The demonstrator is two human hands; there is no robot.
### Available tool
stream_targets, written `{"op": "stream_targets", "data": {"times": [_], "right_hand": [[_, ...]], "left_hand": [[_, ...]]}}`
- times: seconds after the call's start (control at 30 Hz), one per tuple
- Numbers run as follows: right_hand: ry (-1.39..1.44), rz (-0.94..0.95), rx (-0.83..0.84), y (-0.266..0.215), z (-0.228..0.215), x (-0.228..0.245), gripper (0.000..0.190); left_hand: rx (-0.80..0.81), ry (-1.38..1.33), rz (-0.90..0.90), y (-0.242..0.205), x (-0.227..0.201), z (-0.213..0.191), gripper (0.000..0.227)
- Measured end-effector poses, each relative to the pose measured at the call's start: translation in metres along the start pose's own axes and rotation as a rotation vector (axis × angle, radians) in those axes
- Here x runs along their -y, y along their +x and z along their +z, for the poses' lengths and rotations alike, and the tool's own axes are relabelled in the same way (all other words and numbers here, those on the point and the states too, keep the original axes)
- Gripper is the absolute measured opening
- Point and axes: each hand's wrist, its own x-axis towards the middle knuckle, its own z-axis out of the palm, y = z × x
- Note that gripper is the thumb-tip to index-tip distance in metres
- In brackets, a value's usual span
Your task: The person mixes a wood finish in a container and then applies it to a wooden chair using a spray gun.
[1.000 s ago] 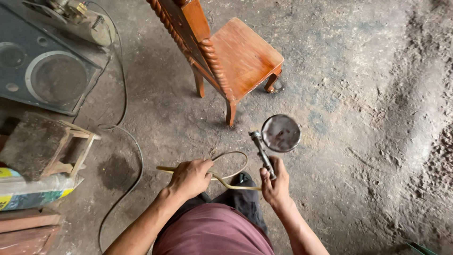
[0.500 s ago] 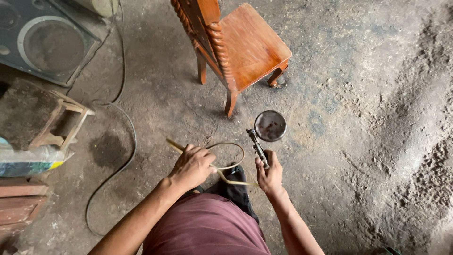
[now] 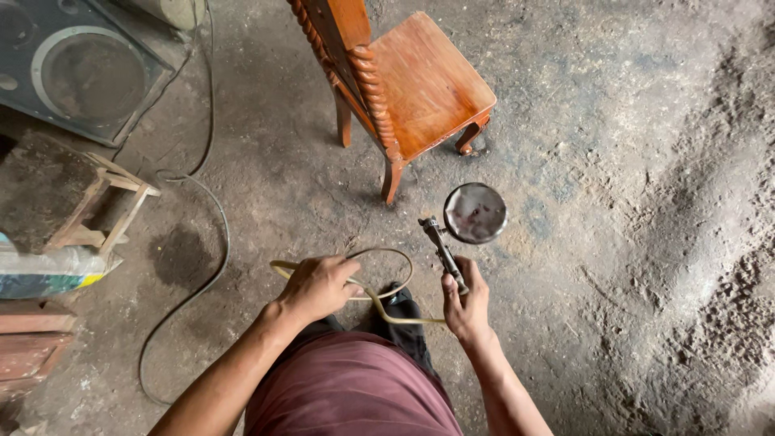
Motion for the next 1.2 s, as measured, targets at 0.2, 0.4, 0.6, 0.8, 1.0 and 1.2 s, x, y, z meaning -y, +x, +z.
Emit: {"op": "stream_targets", "data": {"times": [0.2, 0.4, 0.6, 0.8, 1.0, 1.2], "right_hand": [[0.102, -0.187, -0.016, 0.009, -0.046, 0.067, 0.081], [0.229, -0.156, -0.059, 0.007, -0.056, 0.116, 0.088], [0.084, -0.211, -0.109, 0.008, -0.045, 0.153, 0.088], [0.158, -0.039, -0.098, -0.011, -0.020, 0.156, 0.082], [0.226, 0.111, -0.146, -0.034, -0.007, 0.151, 0.080], [0.157, 0.081, -0.155, -0.042, -0.012, 0.157, 0.080]], "left_hand": [[-0.192, -0.052, 0.003, -0.004, -0.011, -0.039, 0.034], [-0.344, -0.093, -0.034, -0.014, -0.002, -0.064, 0.034], [-0.451, -0.134, -0.024, -0.016, 0.023, -0.076, 0.037], [-0.384, -0.201, 0.001, -0.038, 0.040, -0.068, 0.034], [-0.374, -0.271, 0.030, -0.044, 0.056, -0.053, 0.037], [-0.380, -0.266, 0.139, -0.031, 0.044, -0.049, 0.036]]}}
